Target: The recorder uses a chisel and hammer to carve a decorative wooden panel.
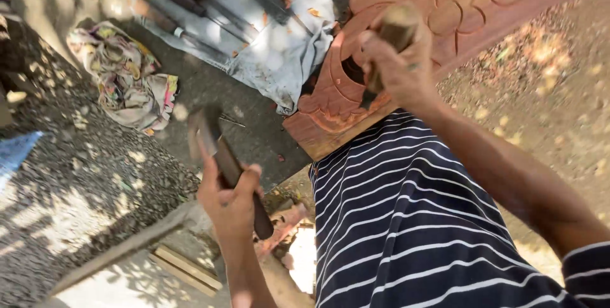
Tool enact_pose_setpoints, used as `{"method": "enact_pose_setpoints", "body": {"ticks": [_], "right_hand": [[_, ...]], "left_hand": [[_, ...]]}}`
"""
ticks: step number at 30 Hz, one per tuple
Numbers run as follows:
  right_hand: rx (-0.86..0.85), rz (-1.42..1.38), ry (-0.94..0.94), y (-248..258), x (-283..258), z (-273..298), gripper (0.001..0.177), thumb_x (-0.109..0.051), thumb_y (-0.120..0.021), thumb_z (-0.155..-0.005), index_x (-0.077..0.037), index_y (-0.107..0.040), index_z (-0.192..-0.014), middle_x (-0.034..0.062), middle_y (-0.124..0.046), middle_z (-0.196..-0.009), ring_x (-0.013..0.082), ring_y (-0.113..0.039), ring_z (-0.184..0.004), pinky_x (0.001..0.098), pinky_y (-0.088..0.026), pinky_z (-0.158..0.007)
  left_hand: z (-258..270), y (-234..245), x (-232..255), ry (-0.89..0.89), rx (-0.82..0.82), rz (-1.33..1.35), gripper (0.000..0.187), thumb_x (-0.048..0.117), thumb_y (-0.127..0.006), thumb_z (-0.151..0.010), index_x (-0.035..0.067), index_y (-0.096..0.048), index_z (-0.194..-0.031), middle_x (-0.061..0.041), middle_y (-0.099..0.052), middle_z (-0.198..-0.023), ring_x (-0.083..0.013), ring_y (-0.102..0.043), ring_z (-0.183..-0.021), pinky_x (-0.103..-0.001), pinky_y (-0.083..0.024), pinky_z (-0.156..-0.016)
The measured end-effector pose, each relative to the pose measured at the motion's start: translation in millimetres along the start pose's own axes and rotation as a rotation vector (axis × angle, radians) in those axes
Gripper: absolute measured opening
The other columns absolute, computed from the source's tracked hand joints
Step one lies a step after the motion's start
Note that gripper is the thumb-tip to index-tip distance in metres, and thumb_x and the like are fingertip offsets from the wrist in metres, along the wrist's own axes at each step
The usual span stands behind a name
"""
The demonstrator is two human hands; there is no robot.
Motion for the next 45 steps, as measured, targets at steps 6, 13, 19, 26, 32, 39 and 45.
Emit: {"method": "enact_pose_setpoints", "body": {"ticks": [6,13,19,26,32,39,45], "right_hand": [[0.01,0.068,0.089,-20.0,18.4,17.4,0.014,-0.003,-0.067,-0.102,-0.007,-0.055,-0.104,0.0016,-0.062,-0.086,0.0081,-0.058,-0.067,0.026,-0.05,-0.056],[-0.055,0.155,0.212,-27.6,4.9,27.4,0.013,-0.001,-0.067,-0.101,-0.006,-0.055,-0.104,-0.0021,-0.057,-0.088,0.0053,-0.054,-0.076,0.0248,-0.048,-0.065],[-0.097,0.161,0.313,-30.9,-0.9,31.3,0.017,-0.002,-0.067,-0.098,-0.004,-0.055,-0.108,-0.0015,-0.06,-0.093,0.0069,-0.057,-0.079,0.0245,-0.05,-0.068],[0.079,0.027,0.085,-5.9,22.9,20.8,0.011,-0.006,-0.067,-0.099,-0.006,-0.057,-0.104,-0.0032,-0.058,-0.081,0.0053,-0.057,-0.069,0.0238,-0.048,-0.059],[0.195,-0.106,0.02,13.0,52.2,32.4,0.012,-0.006,-0.067,-0.098,-0.007,-0.056,-0.103,-0.002,-0.059,-0.08,0.0052,-0.058,-0.066,0.0241,-0.047,-0.056],[0.534,-0.34,0.104,55.8,56.2,63.8,0.015,-0.003,-0.065,-0.102,-0.007,-0.051,-0.105,0.0015,-0.059,-0.079,0.0103,-0.057,-0.061,0.0271,-0.049,-0.056],[0.527,-0.368,0.066,109.2,163.7,112.6,0.018,-0.011,-0.042,-0.112,-0.005,-0.047,-0.096,0.0059,-0.05,-0.081,0.0142,-0.054,-0.072,0.0295,-0.051,-0.074]], "left_hand": [[-4.0,-70.5,94.1,-0.39,-0.283,-0.226,0.024,-0.002,-0.074,-0.089,-0.003,-0.06,-0.109,0.001,-0.059,-0.081,-0.0048,-0.055,-0.068,-0.021,-0.047,-0.062],[30.9,-105.2,176.0,-0.672,-0.588,-0.057,0.075,-0.008,-0.068,-0.105,0.011,-0.027,-0.165,-0.001,-0.072,-0.101,-0.002,-0.056,-0.073,-0.016,-0.045,-0.068],[20.8,-126.5,184.6,-0.848,-0.536,-0.192,0.071,-0.013,-0.055,-0.107,0.019,-0.019,-0.16,-0.007,-0.064,-0.142,-0.0066,-0.071,-0.108,-0.023,-0.062,-0.097],[-2.3,-196.4,201.9,-0.869,-0.715,-0.853,0.069,0.002,-0.07,-0.087,0.02,-0.054,-0.151,-0.014,-0.066,-0.082,-0.0226,-0.064,-0.069,-0.038,-0.052,-0.063],[3.9,-231.4,185.8,-1.167,-0.743,-1.043,0.061,0.002,-0.067,-0.085,0.019,-0.054,-0.142,-0.011,-0.067,-0.08,-0.026,-0.065,-0.067,-0.04,-0.049,-0.059],[31.1,-249.1,209.9,-0.867,-0.823,-0.671,0.068,0.005,-0.071,-0.101,0.028,-0.044,-0.159,-0.016,-0.074,-0.098,-0.0198,-0.068,-0.068,-0.033,-0.064,-0.067],[70.1,-247.8,179.2,-1.09,-1.036,-0.569,0.082,0.011,-0.073,-0.104,0.037,-0.025,-0.165,-0.006,-0.069,-0.134,-0.0231,-0.075,-0.107,-0.038,-0.061,-0.1]]}}
Point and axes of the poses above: each hand's wrist, its own z-axis away from the middle knuckle, its own y-axis out of the back of the hand, x = y × z, the point moved 9 cm from there along -z, towards the middle knuckle
